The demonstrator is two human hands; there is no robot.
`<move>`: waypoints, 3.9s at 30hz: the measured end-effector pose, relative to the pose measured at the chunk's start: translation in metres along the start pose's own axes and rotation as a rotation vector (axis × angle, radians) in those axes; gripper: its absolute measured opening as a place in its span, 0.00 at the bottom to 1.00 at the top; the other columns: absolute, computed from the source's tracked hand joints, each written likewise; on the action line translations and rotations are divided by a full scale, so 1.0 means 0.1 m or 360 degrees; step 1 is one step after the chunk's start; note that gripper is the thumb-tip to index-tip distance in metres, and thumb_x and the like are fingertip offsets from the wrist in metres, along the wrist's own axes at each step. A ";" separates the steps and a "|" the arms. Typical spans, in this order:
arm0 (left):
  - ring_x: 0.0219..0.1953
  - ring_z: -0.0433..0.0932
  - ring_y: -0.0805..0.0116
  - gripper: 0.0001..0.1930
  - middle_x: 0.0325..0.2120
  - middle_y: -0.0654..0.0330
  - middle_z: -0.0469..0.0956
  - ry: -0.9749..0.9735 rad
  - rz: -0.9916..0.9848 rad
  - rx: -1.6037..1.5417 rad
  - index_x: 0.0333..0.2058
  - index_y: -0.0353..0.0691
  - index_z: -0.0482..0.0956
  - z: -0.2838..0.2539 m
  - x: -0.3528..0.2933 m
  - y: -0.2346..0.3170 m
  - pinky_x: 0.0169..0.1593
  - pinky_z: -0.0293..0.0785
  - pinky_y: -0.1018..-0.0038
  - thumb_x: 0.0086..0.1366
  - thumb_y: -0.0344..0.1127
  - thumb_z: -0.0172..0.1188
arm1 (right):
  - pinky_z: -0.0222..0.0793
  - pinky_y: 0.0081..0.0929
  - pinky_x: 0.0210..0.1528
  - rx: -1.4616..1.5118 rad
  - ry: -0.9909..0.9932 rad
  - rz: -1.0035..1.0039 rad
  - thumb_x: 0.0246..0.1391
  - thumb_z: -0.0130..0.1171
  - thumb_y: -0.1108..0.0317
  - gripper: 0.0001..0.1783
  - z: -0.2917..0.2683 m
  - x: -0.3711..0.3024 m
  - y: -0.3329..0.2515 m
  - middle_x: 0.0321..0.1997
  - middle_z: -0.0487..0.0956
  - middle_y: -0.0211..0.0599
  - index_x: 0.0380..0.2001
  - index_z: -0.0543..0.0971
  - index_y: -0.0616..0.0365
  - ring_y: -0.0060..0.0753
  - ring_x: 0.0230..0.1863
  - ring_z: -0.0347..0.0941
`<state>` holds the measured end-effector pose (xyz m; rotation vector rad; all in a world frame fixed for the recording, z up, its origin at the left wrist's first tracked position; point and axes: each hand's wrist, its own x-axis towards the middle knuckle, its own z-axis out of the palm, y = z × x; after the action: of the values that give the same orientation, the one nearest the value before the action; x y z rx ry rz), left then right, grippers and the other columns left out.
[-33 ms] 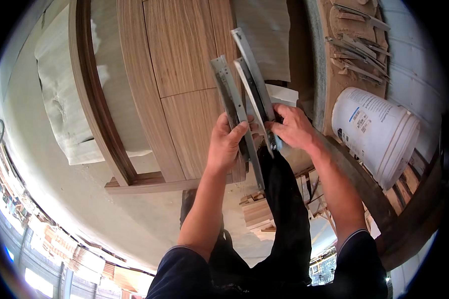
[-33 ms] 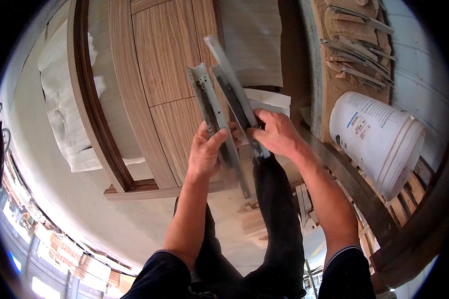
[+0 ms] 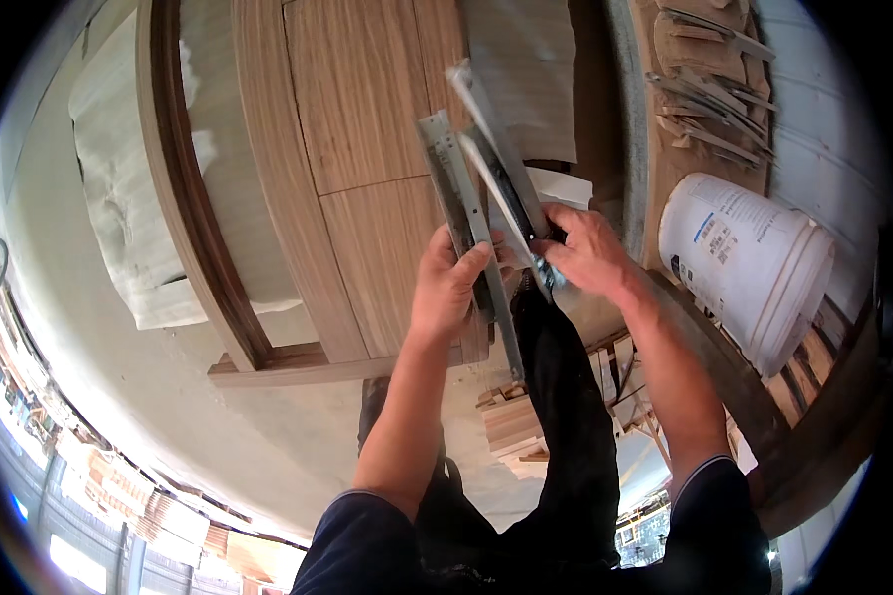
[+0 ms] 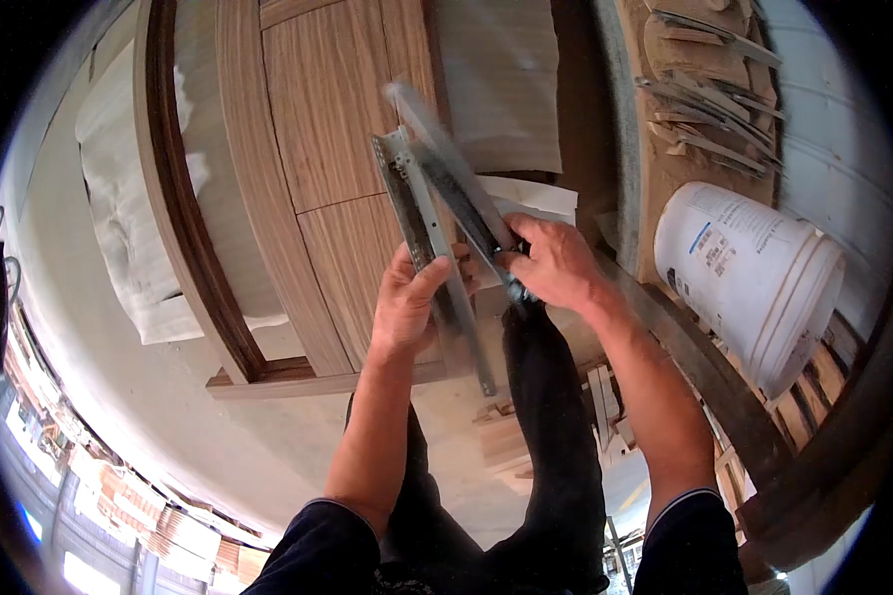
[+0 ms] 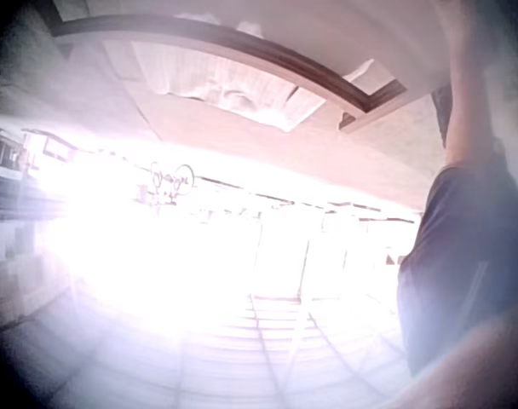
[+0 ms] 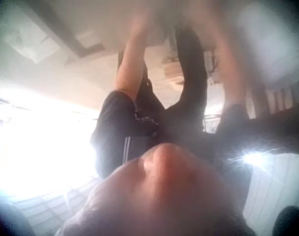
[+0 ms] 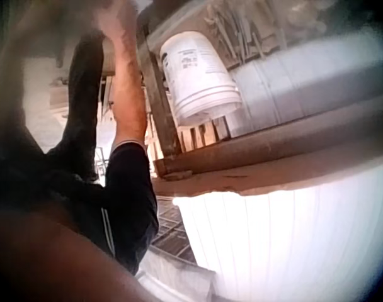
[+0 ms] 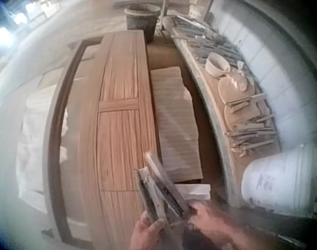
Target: The person uses a drill to install hinges on a wooden door frame, then gathers several drawer slides from a shelf and matches them together by hand in a workshop.
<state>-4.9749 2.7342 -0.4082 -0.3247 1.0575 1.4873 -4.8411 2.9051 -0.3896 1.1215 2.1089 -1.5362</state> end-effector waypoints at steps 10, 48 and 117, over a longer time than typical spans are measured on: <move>0.43 0.81 0.62 0.14 0.46 0.53 0.78 -0.0161 -0.0185 0.0021 0.53 0.34 0.69 0.01 -0.08 0.07 0.44 0.82 0.65 0.70 0.28 0.55 | 0.76 0.30 0.37 -0.1219 0.0132 -0.1218 0.47 0.59 0.70 0.03 -0.41 0.16 -0.55 0.33 0.76 0.21 0.22 0.79 0.50 0.31 0.39 0.72; 0.37 0.76 0.76 0.20 0.37 0.61 0.77 0.0070 0.0095 0.0464 0.47 0.32 0.69 0.31 -0.06 -0.18 0.42 0.75 0.77 0.58 0.22 0.66 | 0.71 0.34 0.58 0.0477 0.0183 0.0172 0.53 0.67 0.64 0.35 -0.11 -0.26 -0.14 0.55 0.78 0.48 0.62 0.69 0.67 0.37 0.56 0.75; 0.33 0.80 0.38 0.07 0.26 0.39 0.79 -0.1116 0.0376 0.1873 0.33 0.30 0.75 4.05 -2.77 -0.20 0.38 0.75 0.50 0.64 0.30 0.54 | 0.66 0.45 0.61 -0.0479 0.1064 0.0795 0.40 0.74 0.74 0.41 -2.51 -4.53 -1.80 0.58 0.70 0.55 0.59 0.67 0.61 0.61 0.59 0.68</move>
<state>-4.7414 2.8583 0.0054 1.0943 1.1971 0.8206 -4.6292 2.9220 0.1160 2.0320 2.0742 -0.6368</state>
